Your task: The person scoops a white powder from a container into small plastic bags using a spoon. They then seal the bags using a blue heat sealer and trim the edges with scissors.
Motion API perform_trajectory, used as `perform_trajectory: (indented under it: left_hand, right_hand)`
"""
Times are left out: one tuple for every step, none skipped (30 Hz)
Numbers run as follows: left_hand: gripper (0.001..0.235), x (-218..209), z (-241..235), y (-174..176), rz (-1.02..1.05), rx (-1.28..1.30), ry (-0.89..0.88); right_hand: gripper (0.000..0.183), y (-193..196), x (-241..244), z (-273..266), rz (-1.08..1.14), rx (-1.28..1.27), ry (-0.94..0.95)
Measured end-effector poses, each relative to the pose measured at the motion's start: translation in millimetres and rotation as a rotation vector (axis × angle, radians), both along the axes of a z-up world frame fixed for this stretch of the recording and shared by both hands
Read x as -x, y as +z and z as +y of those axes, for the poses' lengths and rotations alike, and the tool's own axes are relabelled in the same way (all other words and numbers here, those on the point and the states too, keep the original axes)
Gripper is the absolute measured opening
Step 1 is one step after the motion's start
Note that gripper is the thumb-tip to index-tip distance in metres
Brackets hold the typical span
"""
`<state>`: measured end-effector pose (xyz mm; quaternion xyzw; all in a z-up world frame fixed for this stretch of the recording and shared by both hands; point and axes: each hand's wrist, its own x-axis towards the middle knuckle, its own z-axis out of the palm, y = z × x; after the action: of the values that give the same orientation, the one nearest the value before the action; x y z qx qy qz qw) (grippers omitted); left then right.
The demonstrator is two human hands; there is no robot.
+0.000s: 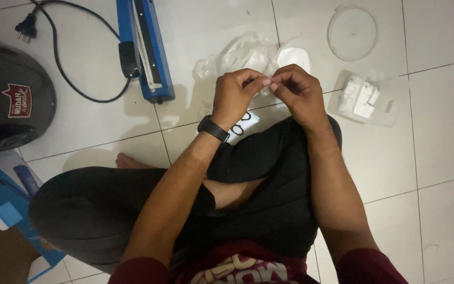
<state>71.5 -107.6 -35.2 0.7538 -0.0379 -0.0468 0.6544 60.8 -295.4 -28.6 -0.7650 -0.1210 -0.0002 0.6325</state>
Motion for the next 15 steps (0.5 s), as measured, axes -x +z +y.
perform_trajectory:
  left_hand:
    - [0.011, 0, -1, 0, 0.001, 0.0, -0.001]
    - [0.01, 0, -1, 0, 0.0, 0.009, 0.002]
    - [0.01, 0, -2, 0, -0.001, 0.018, 0.006]
    - [0.01, 1, -1, 0, 0.0, 0.017, 0.006]
    - [0.012, 1, -1, 1, 0.003, 0.024, -0.001]
    - [0.014, 1, -1, 2, 0.006, 0.03, -0.008]
    - [0.014, 2, -1, 1, 0.007, 0.03, -0.01]
    - [0.012, 2, -1, 0, 0.018, 0.08, -0.02]
    - [0.012, 2, -1, 0, 0.028, 0.128, -0.027]
    - [0.012, 4, -1, -1, 0.028, 0.127, -0.026]
    - [0.016, 5, -2, -1, 0.068, 0.205, -0.022]
    - [0.022, 5, -3, -2, 0.109, 0.283, -0.018]
    - [0.022, 6, -4, -5, 0.111, 0.282, -0.019]
    - [0.02, 7, -5, -9, 0.139, 0.325, -0.006]
    - [0.019, 6, -6, -12, 0.164, 0.368, 0.007]
  right_hand:
    - [0.008, 0, 0, -1, 0.001, 0.0, -0.001]
    - [0.007, 0, 0, -2, 0.025, -0.011, 0.008]
    - [0.007, -1, 0, -2, 0.049, -0.023, 0.018]
    - [0.007, 0, 1, -1, 0.05, -0.024, 0.019]
    - [0.006, 1, 2, 0, 0.094, -0.041, 0.019]
    - [0.006, 2, 2, 0, 0.138, -0.058, 0.019]
    - [0.006, 1, 3, 0, 0.139, -0.058, 0.017]
    - [0.006, 1, 3, 0, 0.175, -0.062, -0.014]
    - [0.007, 1, 2, 0, 0.211, -0.067, -0.041]
    - [0.007, -1, 1, -1, 0.21, -0.068, -0.041]
    - [0.008, -3, 0, -3, 0.222, -0.099, -0.074]
    - [0.008, -4, -2, -5, 0.233, -0.131, -0.107]
    - [0.008, -3, -1, -4, 0.235, -0.132, -0.108]
    - [0.01, -1, 0, -4, 0.236, -0.139, -0.104]
    - [0.012, 0, -1, -4, 0.233, -0.146, -0.099]
